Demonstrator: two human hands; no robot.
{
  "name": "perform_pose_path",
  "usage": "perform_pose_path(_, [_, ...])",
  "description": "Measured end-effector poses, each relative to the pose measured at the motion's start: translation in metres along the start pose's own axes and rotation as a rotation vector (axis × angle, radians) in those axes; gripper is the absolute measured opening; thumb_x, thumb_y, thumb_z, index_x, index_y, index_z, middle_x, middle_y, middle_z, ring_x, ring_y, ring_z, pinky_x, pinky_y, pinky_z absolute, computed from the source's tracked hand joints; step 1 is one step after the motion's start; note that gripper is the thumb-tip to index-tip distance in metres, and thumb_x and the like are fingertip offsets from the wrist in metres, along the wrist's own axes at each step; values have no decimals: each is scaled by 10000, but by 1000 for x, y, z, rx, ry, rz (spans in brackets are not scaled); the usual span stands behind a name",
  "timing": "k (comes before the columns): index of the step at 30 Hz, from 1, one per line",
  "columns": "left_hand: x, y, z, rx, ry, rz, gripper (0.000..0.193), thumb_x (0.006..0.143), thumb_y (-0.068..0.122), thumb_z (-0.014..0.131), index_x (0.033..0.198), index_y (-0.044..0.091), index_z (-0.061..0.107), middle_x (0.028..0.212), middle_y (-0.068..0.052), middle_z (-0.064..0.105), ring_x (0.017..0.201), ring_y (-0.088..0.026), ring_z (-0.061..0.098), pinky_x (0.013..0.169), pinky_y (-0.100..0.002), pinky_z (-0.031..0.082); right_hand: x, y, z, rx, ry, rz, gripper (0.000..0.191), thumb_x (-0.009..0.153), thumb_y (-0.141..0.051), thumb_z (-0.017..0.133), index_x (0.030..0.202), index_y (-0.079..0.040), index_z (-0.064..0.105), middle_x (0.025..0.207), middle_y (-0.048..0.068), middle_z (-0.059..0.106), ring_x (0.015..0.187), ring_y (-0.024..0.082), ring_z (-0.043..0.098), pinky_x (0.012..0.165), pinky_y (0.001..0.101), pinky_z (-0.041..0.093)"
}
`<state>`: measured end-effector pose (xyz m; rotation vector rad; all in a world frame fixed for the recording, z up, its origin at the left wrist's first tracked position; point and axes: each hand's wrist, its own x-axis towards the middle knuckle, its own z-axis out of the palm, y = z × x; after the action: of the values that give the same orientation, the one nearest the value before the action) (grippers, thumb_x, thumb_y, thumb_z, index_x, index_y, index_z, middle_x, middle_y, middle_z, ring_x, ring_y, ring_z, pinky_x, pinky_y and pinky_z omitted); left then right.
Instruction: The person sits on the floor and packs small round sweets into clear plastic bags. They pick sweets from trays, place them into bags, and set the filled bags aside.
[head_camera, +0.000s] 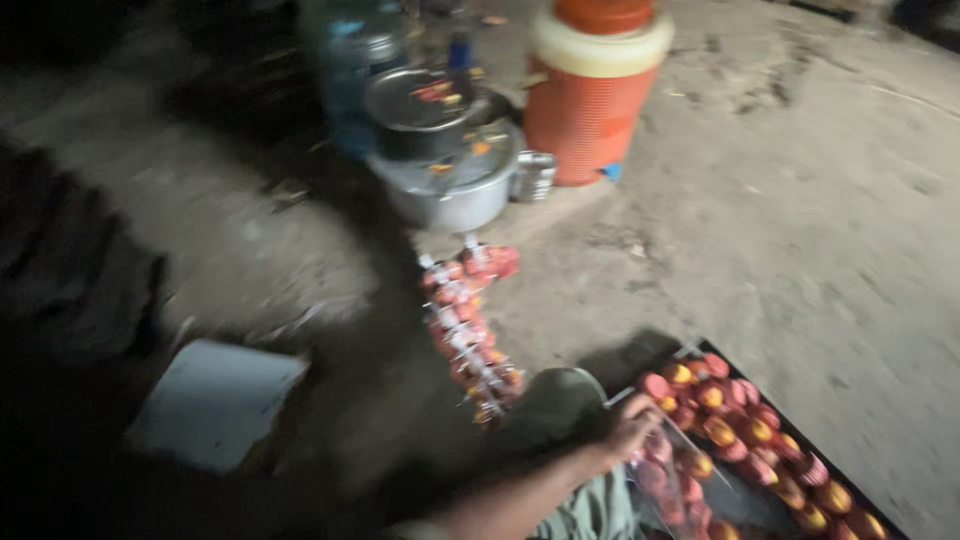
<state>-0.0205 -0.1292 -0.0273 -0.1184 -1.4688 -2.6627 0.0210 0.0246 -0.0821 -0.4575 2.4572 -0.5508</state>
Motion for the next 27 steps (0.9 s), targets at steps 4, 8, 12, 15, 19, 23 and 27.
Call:
perform_pose_path(4, [15,-26,6,322,48,174,104,1011,187,565,973,92,584,939,10,566,882,-90,535,795,-291,491,-13,37,-8,22,-17,9,275,885,-348,593,998,-121,699,1009,152,720,992,357,678,824,524,506])
perform_pose_path(8, [20,-51,20,-10,2,-177,55,972,174,562,979,123,581,772,-39,619,558,-144,605,454,-287,445,-34,78,-14,57,-44,50,264,873,-321,601,992,-108,700,992,164,729,972,363,690,812,516,521])
perform_pose_path(12, [22,-63,19,-11,-43,-231,79,1018,180,574,1017,102,564,735,-62,621,536,-132,601,434,-264,430,-40,88,-8,106,14,30,253,861,-294,608,985,-94,701,976,176,737,952,369,702,800,507,535])
perform_pose_path(15, [24,-67,19,45,-18,-134,91,1027,162,605,1008,77,579,811,-27,616,618,-119,597,509,-279,463,-35,79,-6,111,99,-22,246,852,-273,613,980,-84,702,963,185,743,937,374,711,791,500,546])
perform_pose_path(19, [25,-77,25,143,-49,-8,101,1071,115,637,1040,20,625,906,-25,614,777,-110,590,664,-289,498,-20,66,-11,81,161,-18,257,848,-260,624,1015,-80,698,990,200,742,959,384,716,799,493,561])
perform_pose_path(23, [16,-77,22,-111,-6,-283,48,957,124,571,917,99,560,733,-29,607,605,-132,617,530,-305,527,-12,68,-10,44,51,-215,345,812,-287,548,1049,-145,756,1023,147,759,1013,355,717,832,467,559])
perform_pose_path(27, [11,-77,17,92,0,-262,99,978,137,561,896,81,560,742,-48,629,615,-127,622,548,-297,538,-15,88,-14,84,-295,51,573,980,-554,422,1194,-107,711,1215,176,686,1228,346,627,1039,471,475])
